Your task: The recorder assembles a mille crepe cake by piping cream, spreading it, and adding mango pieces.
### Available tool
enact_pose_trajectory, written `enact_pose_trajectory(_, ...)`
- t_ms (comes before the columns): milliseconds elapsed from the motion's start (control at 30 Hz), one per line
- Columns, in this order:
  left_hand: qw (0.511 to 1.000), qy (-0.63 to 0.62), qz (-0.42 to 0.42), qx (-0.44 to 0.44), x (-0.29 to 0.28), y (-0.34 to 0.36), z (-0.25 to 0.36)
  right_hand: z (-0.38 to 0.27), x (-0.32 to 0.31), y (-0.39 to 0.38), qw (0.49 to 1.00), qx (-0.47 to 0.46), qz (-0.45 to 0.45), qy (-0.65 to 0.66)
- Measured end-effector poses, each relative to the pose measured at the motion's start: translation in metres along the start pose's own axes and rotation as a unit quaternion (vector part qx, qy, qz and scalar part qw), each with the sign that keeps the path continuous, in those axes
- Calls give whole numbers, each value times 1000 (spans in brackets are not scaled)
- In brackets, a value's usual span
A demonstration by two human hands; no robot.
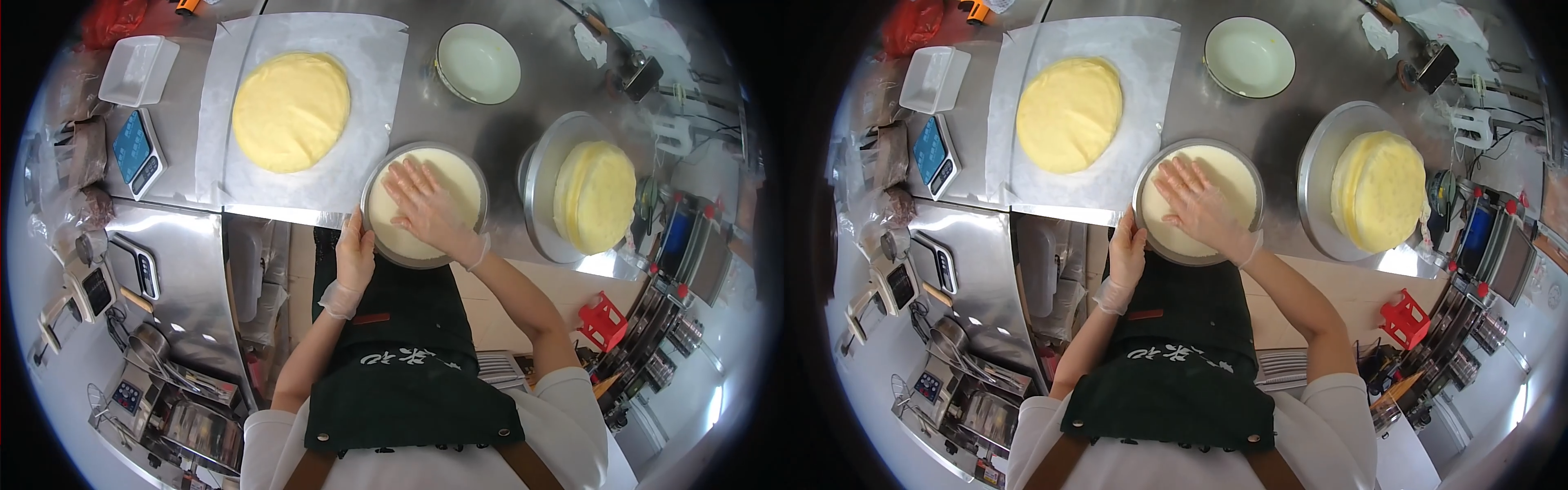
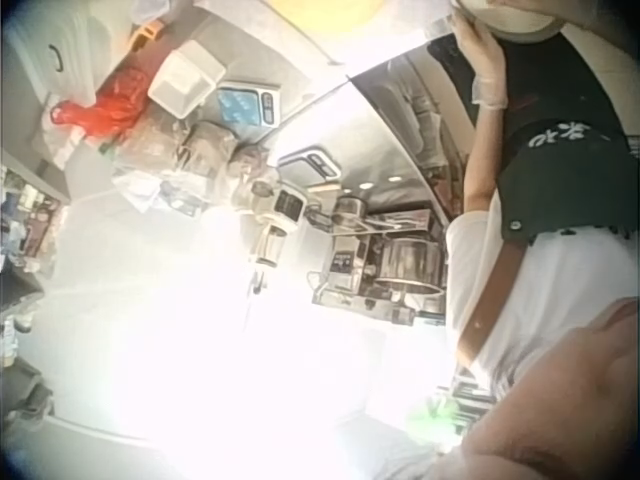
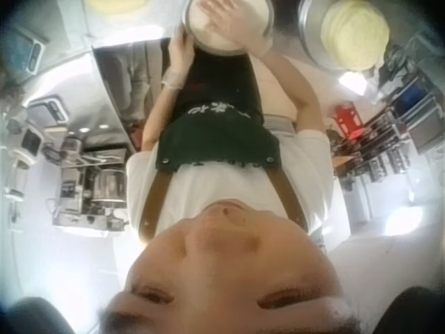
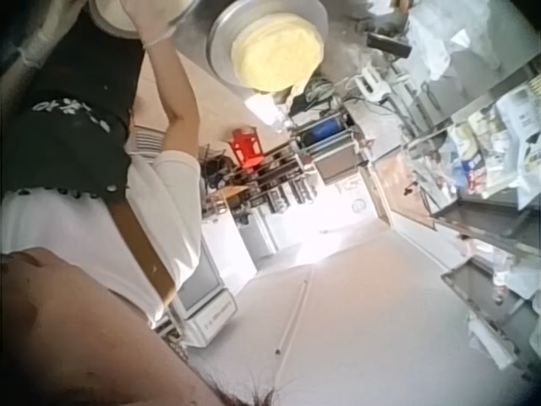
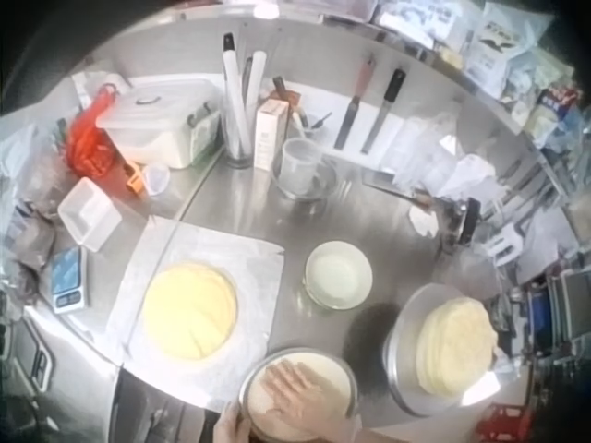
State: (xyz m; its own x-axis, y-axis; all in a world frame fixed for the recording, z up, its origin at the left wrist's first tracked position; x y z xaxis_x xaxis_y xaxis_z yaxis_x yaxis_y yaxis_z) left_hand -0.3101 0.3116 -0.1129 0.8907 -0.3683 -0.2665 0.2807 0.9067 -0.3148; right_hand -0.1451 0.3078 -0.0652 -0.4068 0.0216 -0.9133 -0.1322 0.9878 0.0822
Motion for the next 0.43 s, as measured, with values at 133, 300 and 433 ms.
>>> enact_pose_trajectory(133, 1000, -21, -1, -17, 0, 1, -2, 6, 4, 0, 1000, -10, -11, -7)
enact_pose_trajectory(300, 999, -32, -1, -23, 1, 1, -3, 6, 4, -3, 999, -26, -27, -19)
enact_pose_trajectory(433, 999, -37, -3, -33, 2, 0, -9, 7, 5, -3, 999, -25, -37, -18)
Point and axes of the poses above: each hand's wrist, its own y-axis towards the middle knuckle, its own x-axis out of the palm, z = x × y, the point moved 6 cm from there along y, towards the middle knuckle, and after that the axes turned 9 degrees about z, right-handed, at the moved point
